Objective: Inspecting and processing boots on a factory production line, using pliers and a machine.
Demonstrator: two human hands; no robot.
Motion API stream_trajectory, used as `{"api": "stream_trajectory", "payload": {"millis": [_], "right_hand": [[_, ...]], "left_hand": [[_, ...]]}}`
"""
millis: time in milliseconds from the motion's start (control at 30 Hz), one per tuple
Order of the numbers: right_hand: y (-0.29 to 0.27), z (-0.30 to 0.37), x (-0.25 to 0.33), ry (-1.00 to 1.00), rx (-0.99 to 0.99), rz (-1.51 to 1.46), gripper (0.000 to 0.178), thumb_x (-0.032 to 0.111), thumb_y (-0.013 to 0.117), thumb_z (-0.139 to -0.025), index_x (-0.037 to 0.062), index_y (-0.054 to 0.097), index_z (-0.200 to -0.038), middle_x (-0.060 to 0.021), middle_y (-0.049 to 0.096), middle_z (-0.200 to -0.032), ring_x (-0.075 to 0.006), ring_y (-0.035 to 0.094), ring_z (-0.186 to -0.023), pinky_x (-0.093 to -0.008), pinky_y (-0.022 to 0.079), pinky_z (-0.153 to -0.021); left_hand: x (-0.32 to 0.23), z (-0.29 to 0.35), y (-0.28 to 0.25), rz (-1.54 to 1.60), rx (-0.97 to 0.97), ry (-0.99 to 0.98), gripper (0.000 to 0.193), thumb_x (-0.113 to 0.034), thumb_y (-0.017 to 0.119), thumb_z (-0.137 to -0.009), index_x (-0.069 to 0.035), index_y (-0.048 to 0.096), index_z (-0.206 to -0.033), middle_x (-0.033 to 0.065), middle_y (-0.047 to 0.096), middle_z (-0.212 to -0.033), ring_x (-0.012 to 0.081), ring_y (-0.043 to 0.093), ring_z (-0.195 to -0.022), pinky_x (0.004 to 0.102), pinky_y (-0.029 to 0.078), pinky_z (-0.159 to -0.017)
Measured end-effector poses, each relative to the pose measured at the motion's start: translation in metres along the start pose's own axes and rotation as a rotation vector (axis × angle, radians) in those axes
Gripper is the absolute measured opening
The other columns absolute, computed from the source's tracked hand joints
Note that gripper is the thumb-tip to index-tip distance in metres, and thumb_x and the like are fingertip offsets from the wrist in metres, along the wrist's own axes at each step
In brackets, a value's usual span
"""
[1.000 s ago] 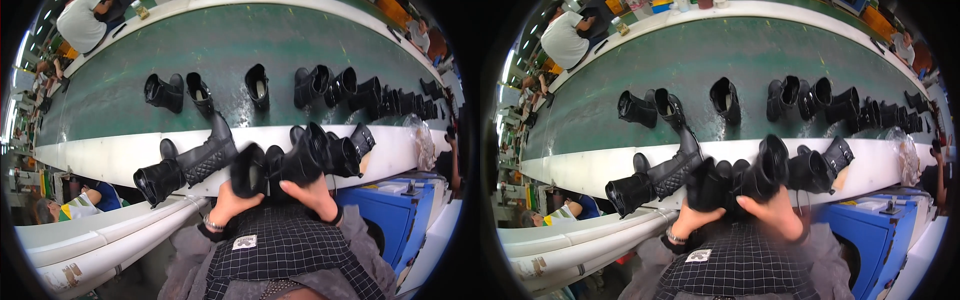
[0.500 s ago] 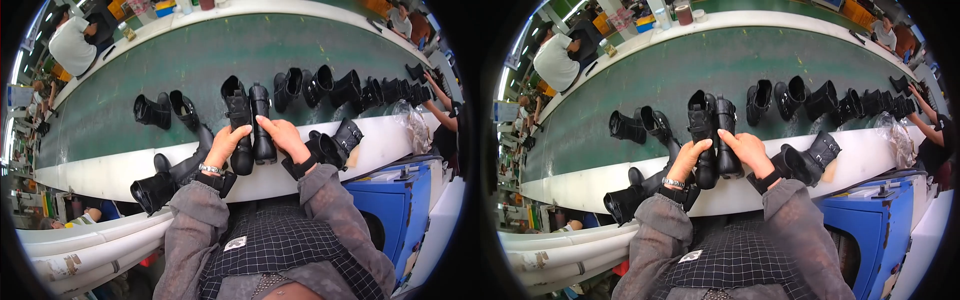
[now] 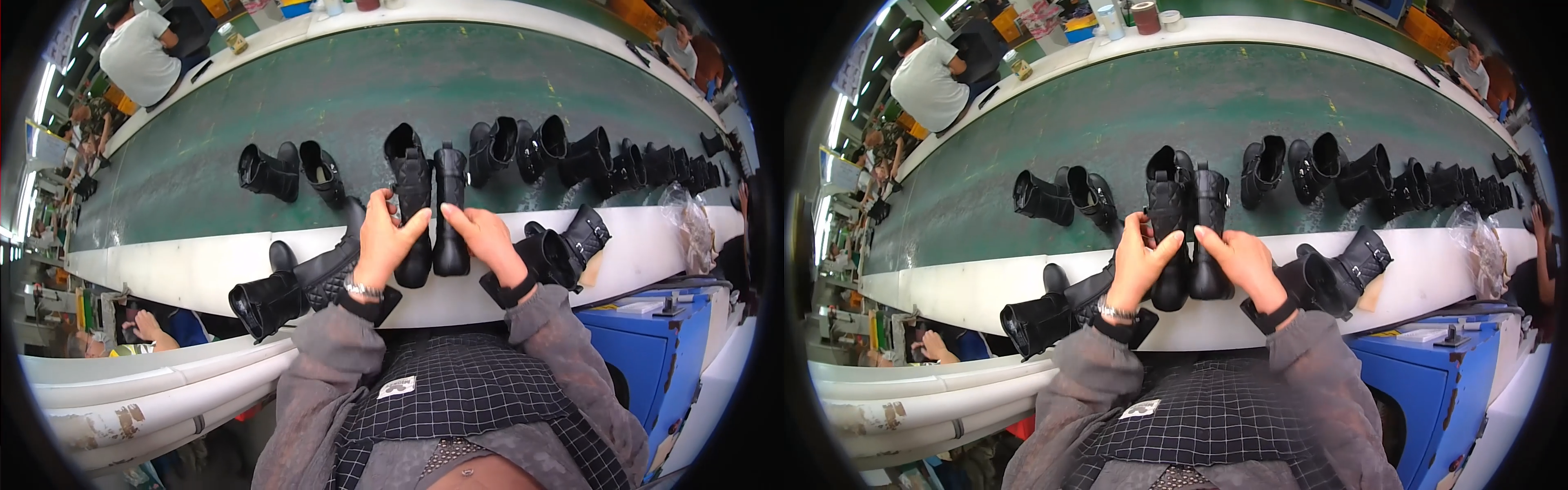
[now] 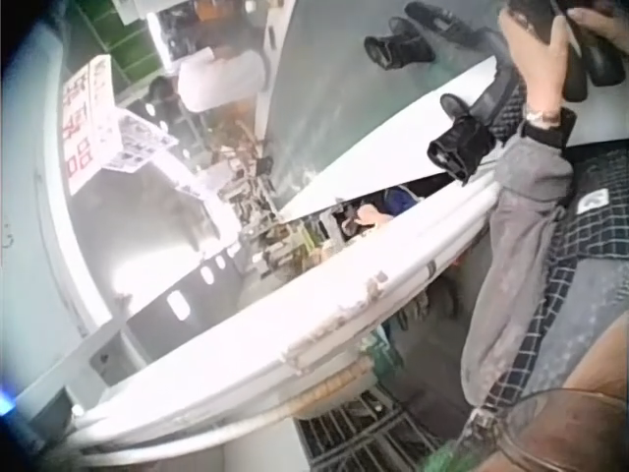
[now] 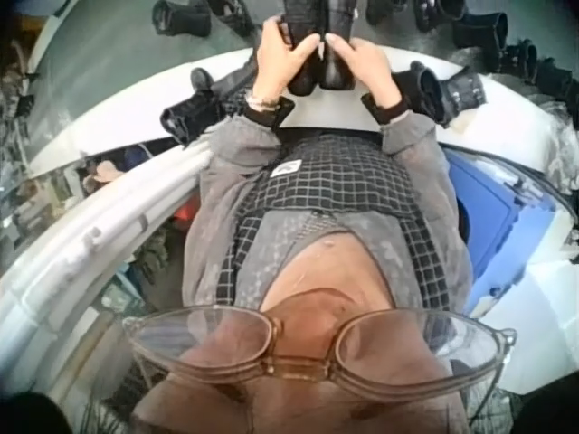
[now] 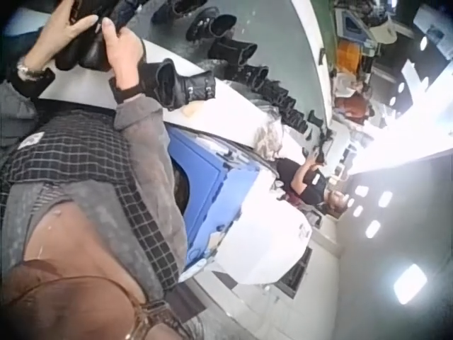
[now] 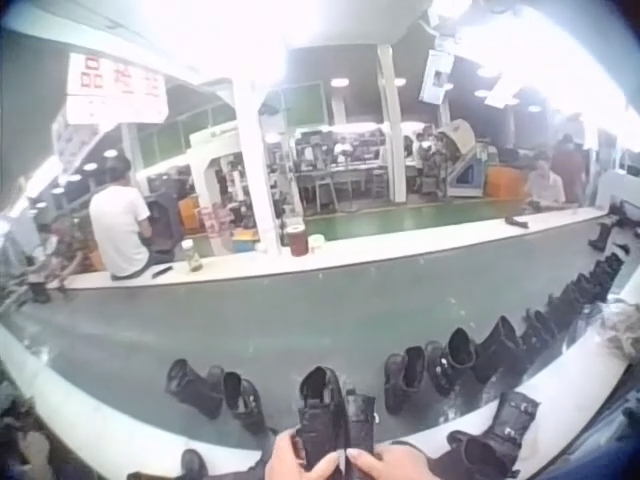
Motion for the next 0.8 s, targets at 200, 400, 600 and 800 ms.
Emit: {"api": "stream_trajectory", "payload": {"millis": [200, 400, 600, 800], "right_hand": [[0.036, 0.050, 0.025, -0.208, 0.005, 0.089, 0.074, 0.067, 0.063, -0.074, -0.0045, 0.062, -0.093, -0.0246, 0.067, -0.077, -0.0407, 0.067, -0.078, -0.0457, 0.051, -0.070], [0.049, 0.073, 0.039, -0.439, 0.185, 0.031, 0.061, 0.049, 0.076, -0.070, -0.0054, 0.060, -0.092, -0.0161, 0.063, -0.066, -0.0333, 0.066, -0.063, -0.0391, 0.050, -0.057], [0.049, 0.078, 0.033, -0.376, 0.384, -0.393, 0.033, 0.026, 0.074, -0.082, -0.0007, 0.055, -0.088, -0.0062, 0.063, -0.069, -0.0095, 0.059, -0.060, -0.0243, 0.046, -0.056], [0.048, 0.060, 0.006, -0.230, 0.311, -0.701, 0.024, 0.022, 0.067, -0.087, -0.0002, 0.057, -0.086, -0.0044, 0.063, -0.068, -0.0074, 0.058, -0.060, -0.0229, 0.045, -0.055]], "left_hand": [[-0.014, 0.072, -0.013, 0.085, -0.043, 0.044, 0.119, -0.043, 0.089, -0.054, 0.005, 0.021, -0.139, 0.0297, 0.050, -0.125, 0.0412, 0.051, -0.118, 0.0438, 0.042, -0.099], [-0.002, 0.084, -0.023, 0.133, -0.249, 0.023, 0.071, -0.029, 0.087, -0.059, 0.000, 0.053, -0.114, 0.0175, 0.068, -0.091, 0.0316, 0.069, -0.083, 0.0382, 0.054, -0.074], [-0.019, 0.052, -0.053, 0.363, -0.212, 0.000, 0.031, -0.010, 0.082, -0.067, 0.001, 0.067, -0.091, 0.0057, 0.071, -0.082, 0.0078, 0.063, -0.072, 0.0260, 0.052, -0.066], [-0.062, 0.024, -0.211, 0.442, -0.698, 0.222, 0.039, 0.009, 0.072, -0.069, 0.004, 0.062, -0.107, 0.0071, 0.067, -0.101, 0.0149, 0.063, -0.087, 0.0296, 0.051, -0.082]]}}
Point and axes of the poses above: each hand's wrist, its own z-axis away from the middle knuckle, its own y-axis out of the palm, x = y × z, the point moved 10 cm from there along -z, towards the middle knuckle
